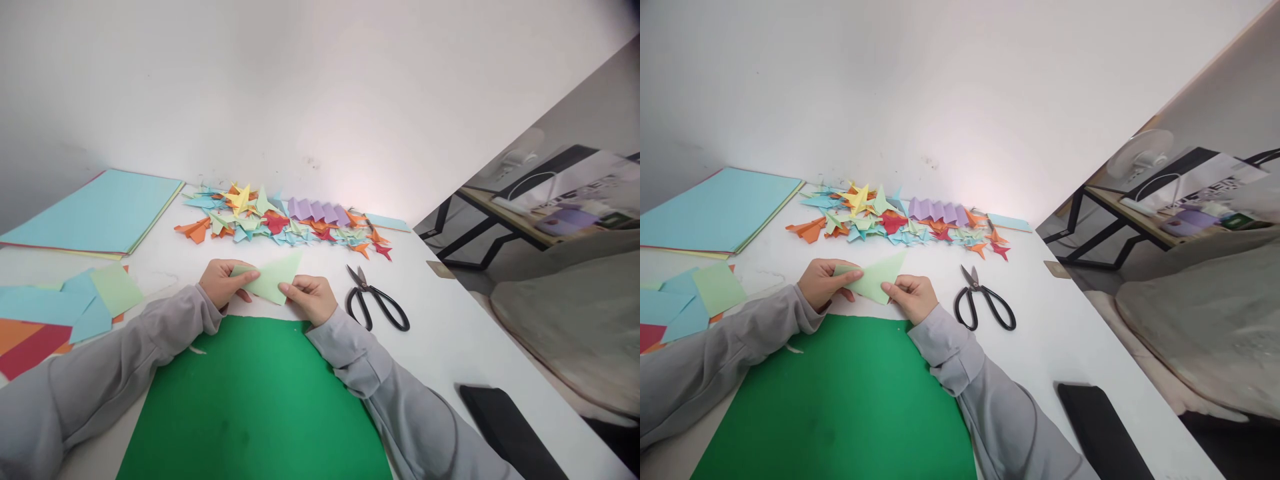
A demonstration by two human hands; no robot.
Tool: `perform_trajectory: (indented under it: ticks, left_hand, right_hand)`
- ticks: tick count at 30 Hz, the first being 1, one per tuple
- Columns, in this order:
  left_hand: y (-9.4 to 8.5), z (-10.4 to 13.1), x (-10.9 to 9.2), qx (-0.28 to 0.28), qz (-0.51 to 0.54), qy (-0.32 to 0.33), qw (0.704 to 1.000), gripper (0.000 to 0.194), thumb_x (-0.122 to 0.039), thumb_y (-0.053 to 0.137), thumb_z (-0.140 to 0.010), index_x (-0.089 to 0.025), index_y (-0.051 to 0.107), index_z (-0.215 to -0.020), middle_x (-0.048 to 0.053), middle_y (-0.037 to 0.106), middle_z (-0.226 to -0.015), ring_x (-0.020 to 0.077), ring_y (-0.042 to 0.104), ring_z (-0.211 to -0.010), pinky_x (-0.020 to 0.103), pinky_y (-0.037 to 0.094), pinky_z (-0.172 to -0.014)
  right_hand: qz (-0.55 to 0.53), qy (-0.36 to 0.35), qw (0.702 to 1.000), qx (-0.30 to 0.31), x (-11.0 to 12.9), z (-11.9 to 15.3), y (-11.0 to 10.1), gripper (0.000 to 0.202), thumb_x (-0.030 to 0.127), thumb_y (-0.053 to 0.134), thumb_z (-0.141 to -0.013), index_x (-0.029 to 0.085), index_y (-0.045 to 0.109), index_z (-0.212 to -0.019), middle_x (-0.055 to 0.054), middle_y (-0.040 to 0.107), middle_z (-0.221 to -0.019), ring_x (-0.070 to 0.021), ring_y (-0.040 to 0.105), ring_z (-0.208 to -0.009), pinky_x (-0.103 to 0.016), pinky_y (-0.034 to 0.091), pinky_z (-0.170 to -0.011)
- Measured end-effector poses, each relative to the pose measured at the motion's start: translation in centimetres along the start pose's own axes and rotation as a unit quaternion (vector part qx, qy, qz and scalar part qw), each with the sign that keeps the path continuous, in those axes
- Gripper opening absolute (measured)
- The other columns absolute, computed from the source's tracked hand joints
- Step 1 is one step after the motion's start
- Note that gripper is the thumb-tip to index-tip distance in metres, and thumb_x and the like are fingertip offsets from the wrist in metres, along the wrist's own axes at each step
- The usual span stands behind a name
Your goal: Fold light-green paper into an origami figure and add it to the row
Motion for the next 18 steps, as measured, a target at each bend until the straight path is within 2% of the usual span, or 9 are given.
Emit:
perform_trajectory:
  ticks: [4, 7, 11, 15, 18]
  left_hand:
    - [0.0, 0.2, -0.2, -0.012, -0.028, -0.004, 1.0, 0.034, -0.032, 0.076, -0.05, -0.008, 0.065, -0.071, 0.0, 0.062, -0.054, 0.0102, 0.054, -0.041, 0.022, 0.05, -0.037]
    - [0.2, 0.5, -0.3, 0.005, -0.063, -0.013, 0.998, 0.041, -0.023, 0.079, -0.043, -0.008, 0.064, -0.079, 0.0, 0.063, -0.051, 0.0118, 0.056, -0.04, 0.023, 0.05, -0.039]
    - [0.5, 0.8, -0.6, 0.027, -0.066, -0.004, 0.997, 0.037, -0.019, 0.077, -0.046, -0.009, 0.063, -0.079, 0.002, 0.065, -0.052, 0.0115, 0.055, -0.04, 0.022, 0.049, -0.041]
    - [0.5, 1.0, -0.8, 0.012, -0.077, 0.025, 0.997, 0.027, -0.018, 0.076, -0.048, -0.01, 0.064, -0.071, 0.0, 0.062, -0.048, 0.0104, 0.054, -0.038, 0.021, 0.047, -0.039]
    - [0.8, 1.3, -0.8, -0.002, -0.085, 0.046, 0.995, 0.023, -0.018, 0.076, -0.048, -0.011, 0.065, -0.067, -0.001, 0.06, -0.046, 0.0112, 0.055, -0.039, 0.021, 0.047, -0.039]
  right_hand:
    - [0.007, -0.006, 1.0, -0.007, 0.0, 0.0, 0.0, 0.03, 0.042, 0.069, -0.059, 0.015, 0.061, -0.049, 0.002, 0.056, -0.044, -0.0084, 0.046, -0.044, -0.022, 0.036, -0.046]
    - [0.015, -0.004, 1.0, -0.009, 0.0, 0.0, -0.1, 0.03, 0.042, 0.07, -0.059, 0.015, 0.061, -0.049, 0.002, 0.056, -0.044, -0.0082, 0.045, -0.043, -0.022, 0.035, -0.046]
    - [0.018, -0.008, 1.0, -0.006, -0.1, 0.0, -0.1, 0.029, 0.042, 0.07, -0.059, 0.015, 0.061, -0.05, 0.002, 0.056, -0.045, -0.0081, 0.045, -0.044, -0.022, 0.034, -0.045]
    - [0.017, -0.009, 0.998, 0.055, -0.2, 0.1, 0.5, 0.027, 0.041, 0.07, -0.059, 0.015, 0.066, -0.062, -0.001, 0.061, -0.054, -0.0117, 0.052, -0.052, -0.024, 0.039, -0.049]
    - [0.046, -0.01, 0.995, 0.091, -0.3, 0.3, 1.0, 0.027, 0.041, 0.07, -0.059, 0.014, 0.067, -0.061, -0.003, 0.063, -0.056, -0.0139, 0.054, -0.055, -0.025, 0.04, -0.05]
Point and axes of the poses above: each hand's wrist, its own z-axis away from the middle knuckle, its own y-axis out of the palm, x = y × z, the point moved 3 cm from there along -z, towards the middle knuckle
